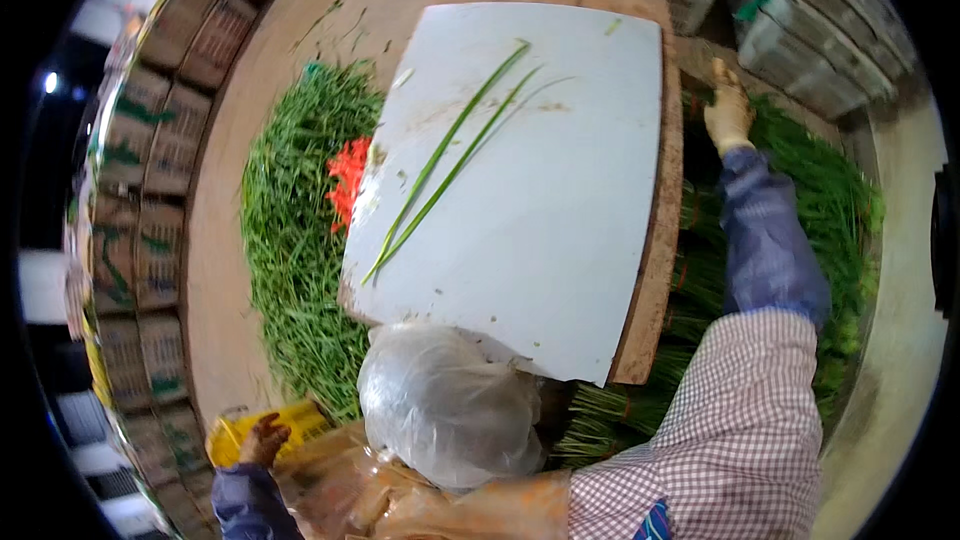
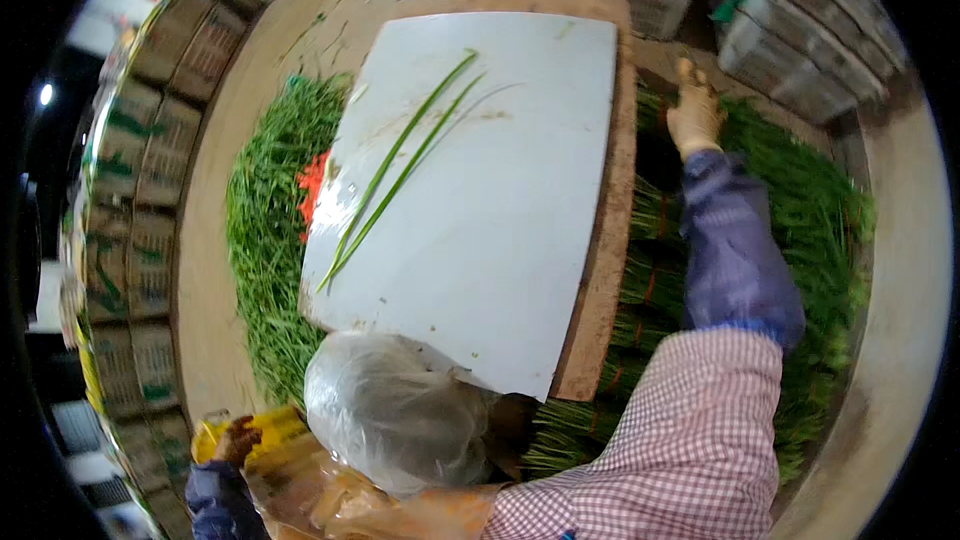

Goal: The person sorts through bunches of greens in a yellow crate, aligns them on a small white board, and secures each bundle with a red tie before placing it on a stack.

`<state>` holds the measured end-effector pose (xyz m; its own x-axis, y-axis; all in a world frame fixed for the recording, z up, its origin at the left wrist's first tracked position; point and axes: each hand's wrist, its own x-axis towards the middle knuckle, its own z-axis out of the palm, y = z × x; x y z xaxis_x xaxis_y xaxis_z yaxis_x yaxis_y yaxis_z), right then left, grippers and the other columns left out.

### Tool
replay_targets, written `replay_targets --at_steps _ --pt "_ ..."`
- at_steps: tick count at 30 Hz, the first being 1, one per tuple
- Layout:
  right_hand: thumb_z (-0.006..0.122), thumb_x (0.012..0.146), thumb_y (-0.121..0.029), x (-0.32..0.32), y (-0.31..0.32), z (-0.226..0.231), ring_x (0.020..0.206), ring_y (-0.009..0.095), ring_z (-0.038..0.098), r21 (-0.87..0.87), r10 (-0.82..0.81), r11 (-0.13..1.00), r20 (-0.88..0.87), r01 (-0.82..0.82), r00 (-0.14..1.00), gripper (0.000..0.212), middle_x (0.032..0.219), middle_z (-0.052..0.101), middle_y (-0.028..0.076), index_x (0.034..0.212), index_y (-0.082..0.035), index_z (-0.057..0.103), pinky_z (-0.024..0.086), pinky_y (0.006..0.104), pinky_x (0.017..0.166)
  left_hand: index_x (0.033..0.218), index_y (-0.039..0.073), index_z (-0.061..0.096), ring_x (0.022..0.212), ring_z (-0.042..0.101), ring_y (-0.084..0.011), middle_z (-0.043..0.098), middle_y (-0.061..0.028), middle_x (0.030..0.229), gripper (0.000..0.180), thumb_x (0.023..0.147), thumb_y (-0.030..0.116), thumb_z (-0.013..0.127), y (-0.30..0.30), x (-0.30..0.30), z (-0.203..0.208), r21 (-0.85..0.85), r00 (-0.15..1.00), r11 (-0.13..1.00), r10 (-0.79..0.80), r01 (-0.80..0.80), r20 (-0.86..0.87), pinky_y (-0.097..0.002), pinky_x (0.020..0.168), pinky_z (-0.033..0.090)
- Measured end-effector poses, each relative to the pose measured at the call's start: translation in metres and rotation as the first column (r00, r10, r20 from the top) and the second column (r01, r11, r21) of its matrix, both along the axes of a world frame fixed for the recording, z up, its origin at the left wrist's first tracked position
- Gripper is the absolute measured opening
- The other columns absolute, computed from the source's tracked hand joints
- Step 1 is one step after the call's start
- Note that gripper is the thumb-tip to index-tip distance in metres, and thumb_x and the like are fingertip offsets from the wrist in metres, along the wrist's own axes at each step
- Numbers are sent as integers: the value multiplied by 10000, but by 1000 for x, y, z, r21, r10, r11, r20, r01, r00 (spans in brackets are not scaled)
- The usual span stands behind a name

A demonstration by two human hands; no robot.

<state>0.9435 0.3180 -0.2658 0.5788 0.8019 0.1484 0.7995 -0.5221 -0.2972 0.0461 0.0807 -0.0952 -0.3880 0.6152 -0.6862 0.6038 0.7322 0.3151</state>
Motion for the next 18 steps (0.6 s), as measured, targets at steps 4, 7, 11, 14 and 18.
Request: replay_targets --at_steps 4,7,11,14,18 --pt "630 880 -126 -60 -18 73 1190 302 537 555 366 789 -79 -264 927 447 1301 560 153 1312 -103 516 449 384 971 1377 -9 416 1016 593 -195 610 -160 1180 606 880 216 680 -7 29 -19 55 996 997 -53 49 66 -303 848 488" --pt "613 889 -82 -166 -24 124 999 224 633 582 737 568 -44 -582 675 256 1126 658 93 1143 -88 635 514 333 848 1352 14 452 1036 627 -256 648 -141 1155 593 877 287 681 0 52 -19 142 941 930 -333 338 -58 -354 868 500" --pt "628 848 -150 -318 -32 131 824 277 643 494 982 150 27 -857 188 204 938 659 97 1047 -126 666 525 367 733 1324 33 497 981 653 -237 686 -108 1049 570 869 312 695 10 114 -7 398 942 868 -334 298 23 -332 867 499" --pt "627 824 -128 -387 -30 125 819 285 648 146 985 153 63 -977 164 162 882 642 108 981 -106 658 534 380 693 1308 46 525 1014 624 -194 665 -107 1103 506 862 184 719 15 149 11 479 896 807 -435 345 88 -312 873 494" --pt "603 823 -150 -439 -15 111 712 311 648 -166 957 170 265 -971 122 101 794 611 125 895 -85 632 528 425 570 1238 53 591 954 639 -163 687 -80 1033 420 847 123 726 13 175 39 624 859 690 -509 367 58 -301 850 496"
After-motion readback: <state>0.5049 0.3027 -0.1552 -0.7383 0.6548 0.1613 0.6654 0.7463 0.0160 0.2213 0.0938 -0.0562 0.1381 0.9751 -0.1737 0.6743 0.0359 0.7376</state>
